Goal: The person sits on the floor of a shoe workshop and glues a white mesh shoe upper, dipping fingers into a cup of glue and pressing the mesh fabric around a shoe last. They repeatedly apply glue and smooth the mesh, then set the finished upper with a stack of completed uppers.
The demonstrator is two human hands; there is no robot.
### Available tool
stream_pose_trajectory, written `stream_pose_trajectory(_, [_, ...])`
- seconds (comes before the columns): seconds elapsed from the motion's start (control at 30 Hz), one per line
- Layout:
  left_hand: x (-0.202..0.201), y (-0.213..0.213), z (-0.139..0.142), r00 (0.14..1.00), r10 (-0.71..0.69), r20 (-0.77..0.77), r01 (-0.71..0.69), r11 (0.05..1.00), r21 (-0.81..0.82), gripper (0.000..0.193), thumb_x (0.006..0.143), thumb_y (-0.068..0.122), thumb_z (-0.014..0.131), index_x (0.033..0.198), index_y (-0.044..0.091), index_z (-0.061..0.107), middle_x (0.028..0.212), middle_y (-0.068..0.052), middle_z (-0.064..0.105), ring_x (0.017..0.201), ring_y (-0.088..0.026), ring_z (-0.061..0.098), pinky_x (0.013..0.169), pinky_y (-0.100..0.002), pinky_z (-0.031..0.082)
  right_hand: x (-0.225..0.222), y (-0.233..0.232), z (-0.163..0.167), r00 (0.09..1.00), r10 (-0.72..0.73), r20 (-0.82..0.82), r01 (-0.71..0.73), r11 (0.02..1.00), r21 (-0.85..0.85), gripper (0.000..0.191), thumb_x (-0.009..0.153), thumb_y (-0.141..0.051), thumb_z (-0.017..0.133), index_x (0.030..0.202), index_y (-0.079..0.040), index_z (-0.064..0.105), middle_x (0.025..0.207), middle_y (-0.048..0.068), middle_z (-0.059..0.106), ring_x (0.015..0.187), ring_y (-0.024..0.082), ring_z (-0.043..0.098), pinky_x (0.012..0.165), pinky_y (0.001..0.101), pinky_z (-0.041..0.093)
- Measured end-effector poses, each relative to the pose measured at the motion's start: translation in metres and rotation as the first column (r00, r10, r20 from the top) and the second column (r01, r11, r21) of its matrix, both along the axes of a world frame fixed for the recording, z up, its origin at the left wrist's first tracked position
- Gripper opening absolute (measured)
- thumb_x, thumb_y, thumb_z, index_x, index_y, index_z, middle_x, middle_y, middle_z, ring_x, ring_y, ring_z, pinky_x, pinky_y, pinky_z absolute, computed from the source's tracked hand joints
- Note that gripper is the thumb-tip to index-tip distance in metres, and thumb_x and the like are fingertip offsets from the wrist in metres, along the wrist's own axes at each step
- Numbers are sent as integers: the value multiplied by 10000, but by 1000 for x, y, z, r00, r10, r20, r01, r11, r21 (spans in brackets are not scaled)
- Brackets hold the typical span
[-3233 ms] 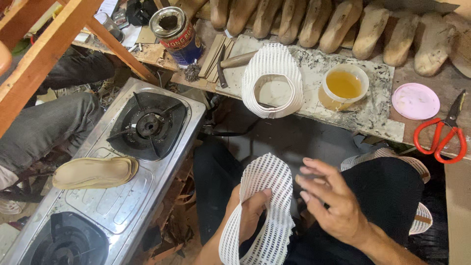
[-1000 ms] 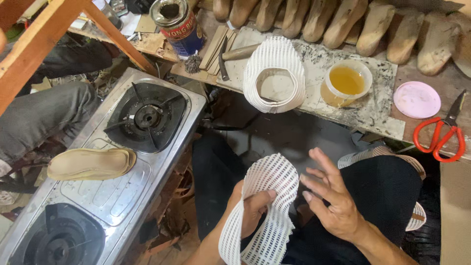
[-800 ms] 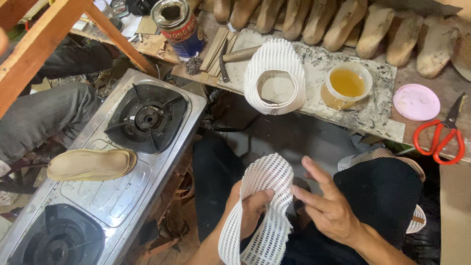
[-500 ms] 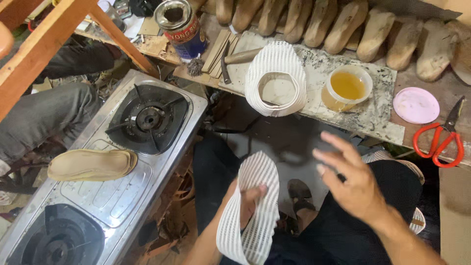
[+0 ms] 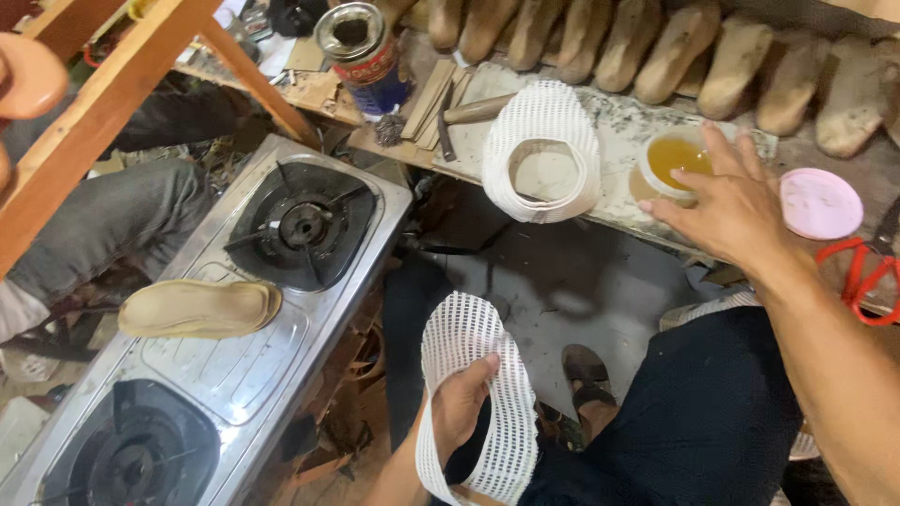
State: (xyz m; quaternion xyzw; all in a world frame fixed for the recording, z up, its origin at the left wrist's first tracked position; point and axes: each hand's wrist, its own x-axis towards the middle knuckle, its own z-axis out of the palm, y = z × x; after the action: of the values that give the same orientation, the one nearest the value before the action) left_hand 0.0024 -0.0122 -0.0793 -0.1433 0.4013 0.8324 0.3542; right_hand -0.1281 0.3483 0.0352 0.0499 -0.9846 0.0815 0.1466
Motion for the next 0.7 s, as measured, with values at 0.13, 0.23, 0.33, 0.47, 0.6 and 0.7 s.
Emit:
stream_pose_trajectory(0.13, [-1, -4, 24, 995, 31, -90, -45, 986, -159, 287, 950, 217, 589, 981, -47, 699, 837, -149, 749, 724, -237, 712, 727, -362, 598, 17, -4, -12, 978, 48, -203, -70, 992, -105, 372, 959, -407, 777, 1103, -64, 764, 1612, 206, 465, 1558, 432, 371, 1294, 539, 311])
stream_pose_trajectory(0.23, [-5, 3, 41, 986, 21, -163, -48, 985, -166, 253, 950, 190, 612, 979, -46, 697, 843, -131, 739, 705, -209, 688, 683, -343, 570, 45, -18, -12, 984, 52, -171, -86, 976, -198, 226, 945, -276, 772, 976, -53, 775, 1540, 143, 543, 1523, 356, 427, 1304, 489, 325])
stream_pose_trajectory(0.33, [-9, 16, 49, 981, 15, -193, -48, 985, -166, 192, 939, 131, 629, 997, -41, 690, 857, -110, 720, 698, -176, 656, 633, -316, 527, 97, -59, -18, 975, 180, -130, -218, 881, -421, 221, 832, -171, 762, 1022, -58, 759, 1508, 165, 544, 1463, 341, 484, 1227, 456, 398])
stream_pose_trajectory(0.47, [-13, 33, 53, 968, -25, -250, 19, 999, -26, 176, 973, 96, 642, 1054, -57, 674, 866, -123, 692, 673, -168, 616, 568, -279, 469, 147, -102, -32, 900, 411, -147, -428, 767, -477, 490, 756, -99, 764, 1239, -68, 687, 1554, 231, 414, 1456, 388, 415, 1140, 463, 404])
stream_pose_trajectory(0.6, [-7, 39, 64, 987, -90, -134, 103, 990, 96, 233, 924, 72, 628, 1130, -34, 653, 959, -108, 724, 826, -186, 720, 742, -303, 602, 160, -109, -54, 911, 393, -126, -402, 776, -486, 544, 764, -33, 748, 1296, -87, 652, 1597, 251, 332, 1479, 417, 363, 1158, 500, 371])
stream_pose_trajectory(0.7, [-2, 43, 76, 973, -127, -192, 144, 987, 76, 254, 929, 69, 649, 1156, -46, 649, 978, -120, 726, 834, -206, 713, 734, -324, 590, 162, -102, -63, 924, 375, -80, -343, 713, -612, 572, 783, -5, 745, 1336, -91, 629, 1618, 263, 302, 1477, 428, 366, 1147, 489, 386])
